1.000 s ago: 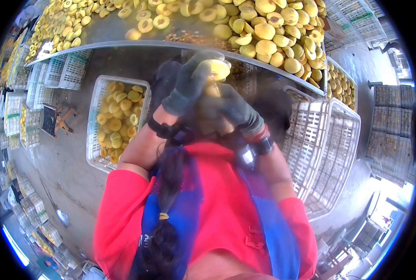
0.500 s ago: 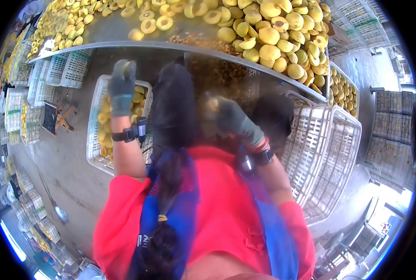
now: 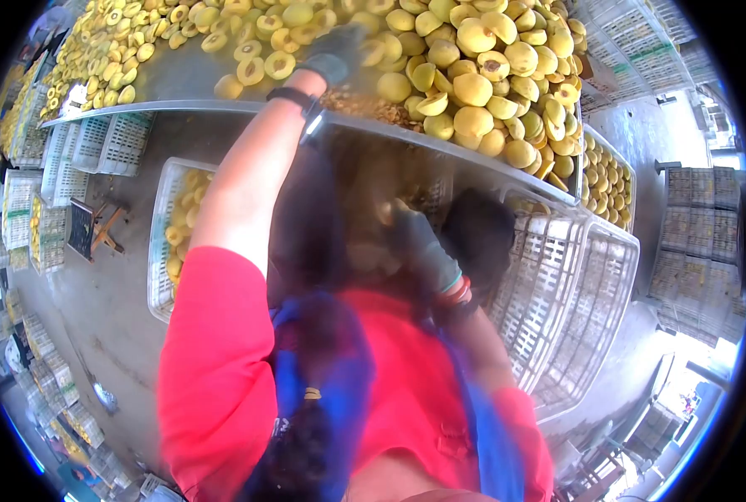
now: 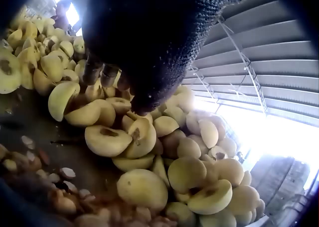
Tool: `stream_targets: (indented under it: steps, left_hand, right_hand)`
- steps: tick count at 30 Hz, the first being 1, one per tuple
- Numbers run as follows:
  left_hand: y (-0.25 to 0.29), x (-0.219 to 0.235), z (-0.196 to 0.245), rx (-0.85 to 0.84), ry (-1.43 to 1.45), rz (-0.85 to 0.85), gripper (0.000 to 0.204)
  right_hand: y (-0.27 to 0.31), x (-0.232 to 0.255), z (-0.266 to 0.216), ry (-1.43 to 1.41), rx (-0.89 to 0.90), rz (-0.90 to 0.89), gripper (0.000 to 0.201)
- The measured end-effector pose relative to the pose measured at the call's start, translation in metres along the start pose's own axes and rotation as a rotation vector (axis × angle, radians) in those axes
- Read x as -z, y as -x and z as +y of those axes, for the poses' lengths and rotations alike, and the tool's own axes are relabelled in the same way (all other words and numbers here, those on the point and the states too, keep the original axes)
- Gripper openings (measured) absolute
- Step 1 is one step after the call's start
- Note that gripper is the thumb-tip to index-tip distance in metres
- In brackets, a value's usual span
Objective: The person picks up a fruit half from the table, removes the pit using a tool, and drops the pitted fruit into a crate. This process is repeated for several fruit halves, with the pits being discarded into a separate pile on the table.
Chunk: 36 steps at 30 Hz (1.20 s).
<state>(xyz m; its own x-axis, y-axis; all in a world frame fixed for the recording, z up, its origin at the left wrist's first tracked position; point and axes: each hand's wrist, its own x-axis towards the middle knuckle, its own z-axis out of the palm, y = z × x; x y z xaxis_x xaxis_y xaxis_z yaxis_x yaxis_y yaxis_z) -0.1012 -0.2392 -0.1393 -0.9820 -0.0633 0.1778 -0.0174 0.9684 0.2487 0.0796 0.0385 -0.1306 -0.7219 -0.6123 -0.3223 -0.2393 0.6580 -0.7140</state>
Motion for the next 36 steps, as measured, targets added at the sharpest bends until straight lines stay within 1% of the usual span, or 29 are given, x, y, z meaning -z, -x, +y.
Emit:
stream_targets:
  steps: [1,3,4,7,8,10,11,13,14,16,17,18,19,21,24,26,27,28,31,32,35,36]
  left_hand:
    - [-0.015,-0.009,-0.005,-0.038,-0.066,0.014,0.045]
    - [-0.038,-0.039,-0.013,-0.114,-0.200,0.039,0.042]
    - [-0.039,-0.042,-0.012,-0.177,-0.260,0.071,0.037]
    - [-0.055,-0.035,-0.005,-0.056,-0.385,-0.313,0.047]
    - [-0.054,-0.032,-0.006,-0.139,-0.473,-0.293,0.051]
    - [-0.052,-0.033,-0.007,-0.110,-0.443,-0.381,0.053]
    - [-0.051,-0.031,-0.009,-0.091,-0.431,-0.422,0.055]
    - [-0.035,-0.028,-0.005,-0.061,-0.309,-0.339,0.055]
    - [-0.024,-0.023,0.002,-0.051,-0.246,-0.298,0.055]
    - [-0.008,0.003,0.012,0.002,0.045,-0.314,0.055]
    - [0.002,0.016,0.015,0.029,0.188,-0.322,0.055]
    - [0.020,0.005,0.013,-0.033,0.253,0.026,0.039]
    - [0.035,0.016,0.021,-0.008,0.469,-0.005,0.038]
    - [0.064,0.045,0.039,0.048,0.901,-0.066,0.038]
    - [0.103,0.053,0.059,0.074,1.227,-0.034,0.036]
    - [0.130,0.072,0.082,0.100,1.240,0.004,0.036]
    - [0.141,0.080,0.093,0.114,1.247,0.023,0.036]
    - [0.149,0.082,0.099,0.102,1.197,0.083,0.033]
    - [0.168,0.083,0.112,0.015,1.261,0.215,0.029]
    - [0.172,0.084,0.116,-0.016,1.282,0.259,0.027]
    - [0.181,0.083,0.123,-0.152,0.895,0.413,0.030]
    - [0.185,0.086,0.128,-0.170,0.846,0.447,0.032]
  right_hand:
    - [0.002,0.003,0.001,-0.055,-0.008,0.011,0.024]
    - [0.005,-0.003,0.017,-0.006,0.105,0.109,0.019]
    - [0.005,-0.004,0.023,0.019,0.161,0.157,0.017]
    - [0.005,0.001,0.025,-0.034,0.083,0.157,0.013]
    - [0.004,0.004,0.022,0.000,0.172,0.180,0.013]
    - [0.000,0.012,0.016,0.070,0.352,0.220,0.012]
    - [-0.003,0.010,0.015,0.002,0.275,0.224,0.012]
    - [-0.009,0.004,0.011,-0.129,0.121,0.237,0.018]
    - [-0.012,0.003,0.008,-0.101,0.137,0.269,0.019]
    - [-0.018,0.005,0.002,-0.042,0.160,0.333,0.019]
    - [-0.018,0.008,-0.002,-0.086,0.153,0.364,0.019]
    - [-0.018,0.013,-0.008,-0.132,0.148,0.396,0.020]
    - [-0.017,0.016,-0.013,-0.178,0.142,0.426,0.020]
    - [-0.017,0.025,-0.024,-0.259,0.200,0.432,0.022]
    - [-0.024,0.020,-0.032,-0.375,0.234,0.473,0.024]
    - [-0.025,0.018,-0.038,-0.306,0.288,0.523,0.024]
    - [-0.022,0.020,-0.044,-0.198,0.338,0.555,0.024]
    - [-0.020,0.023,-0.049,-0.089,0.389,0.589,0.024]
    - [-0.009,0.024,-0.056,-0.142,0.437,0.638,0.022]
    - [-0.005,0.024,-0.057,-0.146,0.416,0.632,0.022]
    - [0.004,0.022,-0.059,-0.153,0.375,0.604,0.022]
    - [0.006,0.022,-0.056,-0.152,0.374,0.589,0.022]
